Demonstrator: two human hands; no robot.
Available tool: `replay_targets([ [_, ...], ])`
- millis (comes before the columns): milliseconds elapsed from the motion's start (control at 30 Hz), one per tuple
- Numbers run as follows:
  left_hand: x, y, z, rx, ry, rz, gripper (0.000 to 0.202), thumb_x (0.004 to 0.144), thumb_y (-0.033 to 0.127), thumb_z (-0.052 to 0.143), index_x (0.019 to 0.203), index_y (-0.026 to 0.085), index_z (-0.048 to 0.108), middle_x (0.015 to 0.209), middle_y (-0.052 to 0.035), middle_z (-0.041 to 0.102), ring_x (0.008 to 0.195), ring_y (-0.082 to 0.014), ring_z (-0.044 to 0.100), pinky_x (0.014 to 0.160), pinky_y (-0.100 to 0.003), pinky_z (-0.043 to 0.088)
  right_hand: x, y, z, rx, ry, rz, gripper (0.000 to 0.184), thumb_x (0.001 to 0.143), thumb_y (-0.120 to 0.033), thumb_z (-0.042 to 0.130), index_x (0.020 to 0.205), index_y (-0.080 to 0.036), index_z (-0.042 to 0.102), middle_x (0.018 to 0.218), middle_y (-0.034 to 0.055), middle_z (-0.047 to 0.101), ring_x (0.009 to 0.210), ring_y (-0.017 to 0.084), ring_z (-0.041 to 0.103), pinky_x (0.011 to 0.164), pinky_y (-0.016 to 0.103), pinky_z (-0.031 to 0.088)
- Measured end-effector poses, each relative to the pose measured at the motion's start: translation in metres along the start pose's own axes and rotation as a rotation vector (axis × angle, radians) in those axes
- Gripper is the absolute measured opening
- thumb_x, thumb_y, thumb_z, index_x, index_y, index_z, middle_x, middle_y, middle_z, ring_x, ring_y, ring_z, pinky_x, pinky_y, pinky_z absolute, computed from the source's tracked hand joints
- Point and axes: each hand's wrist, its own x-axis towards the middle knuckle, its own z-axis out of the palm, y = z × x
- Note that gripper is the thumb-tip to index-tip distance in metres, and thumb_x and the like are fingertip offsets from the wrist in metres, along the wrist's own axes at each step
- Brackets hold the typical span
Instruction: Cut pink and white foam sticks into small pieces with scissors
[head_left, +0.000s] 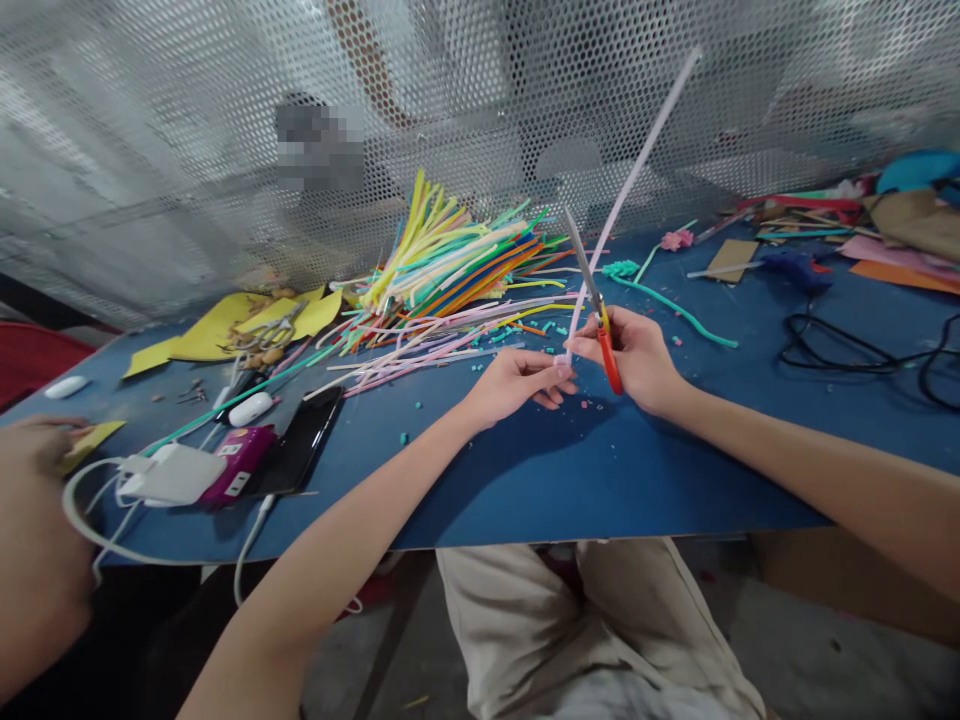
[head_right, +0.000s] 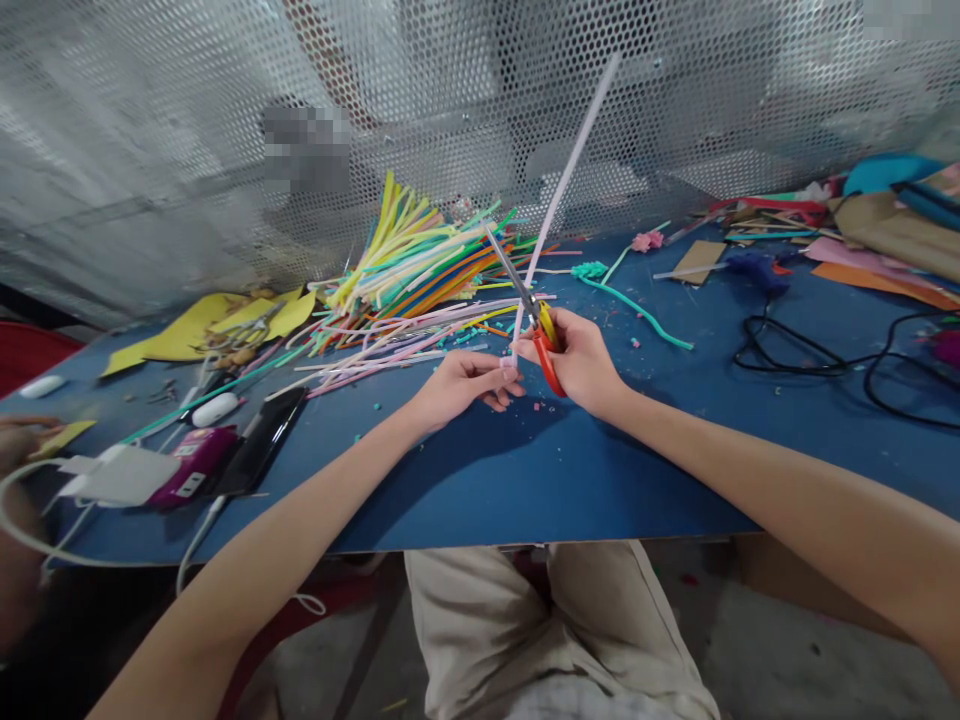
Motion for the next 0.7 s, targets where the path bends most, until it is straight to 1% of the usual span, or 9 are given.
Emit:
replay_targets([
  [133, -0.0014, 0.0029, -0.0005, 0.06, 0.018, 0.006, 0.049, 0.081, 0.056, 0.075, 0.096, 0.01, 0.077, 0.091, -0.013, 0.078, 0.067, -0.0116, 0.069, 0.064, -0.022, 0.061, 0.0004, -0.0023, -0.0018, -0.015, -0.055, -0.002, 0.029, 0.064, -0.032, 0.088, 0.078, -0.021, 0.065, 0.076, -0.0014, 0.067, 0.069, 0.015, 0.06, 0.069, 0.031, 0.053],
  [267, -0.0016, 0.0043, -0.0012, 0.101, 0.024, 0.006, 0.05, 0.08, 0.058, 0.075, 0.093, 0.009, 0.076, 0.089, -0.0128, 0.077, 0.068, -0.0132, 0.07, 0.065, -0.023, 0.061, -0.0003, -0.0036, -0.0028, -0.059, -0.13, 0.036, 0.032, 0.063, -0.036, 0.089, 0.077, -0.02, 0.065, 0.074, -0.0005, 0.067, 0.067, 0.015, 0.06, 0.067, 0.031, 0.053],
  [467, -0.0021, 0.006, -0.0006, 0.11, 0.003, -0.021, 0.049, 0.078, 0.058, 0.076, 0.089, 0.01, 0.076, 0.089, -0.0117, 0.077, 0.068, -0.0129, 0.07, 0.065, -0.023, 0.061, -0.0005, -0.0001, -0.0039, -0.028, -0.211, 0.013, 0.032, 0.065, -0.036, 0.089, 0.081, -0.021, 0.066, 0.08, 0.0007, 0.07, 0.071, 0.017, 0.065, 0.074, 0.034, 0.057],
  [700, -0.0036, 0.0081, 0.0029, 0.041, -0.008, -0.061, 0.047, 0.077, 0.056, 0.078, 0.087, 0.01, 0.075, 0.088, -0.0113, 0.077, 0.068, -0.0119, 0.069, 0.065, -0.023, 0.061, -0.0015, 0.0008, -0.0035, -0.012, -0.183, 0.065, 0.035, 0.061, -0.034, 0.091, 0.08, -0.02, 0.065, 0.074, -0.0008, 0.068, 0.066, 0.015, 0.064, 0.067, 0.03, 0.055],
])
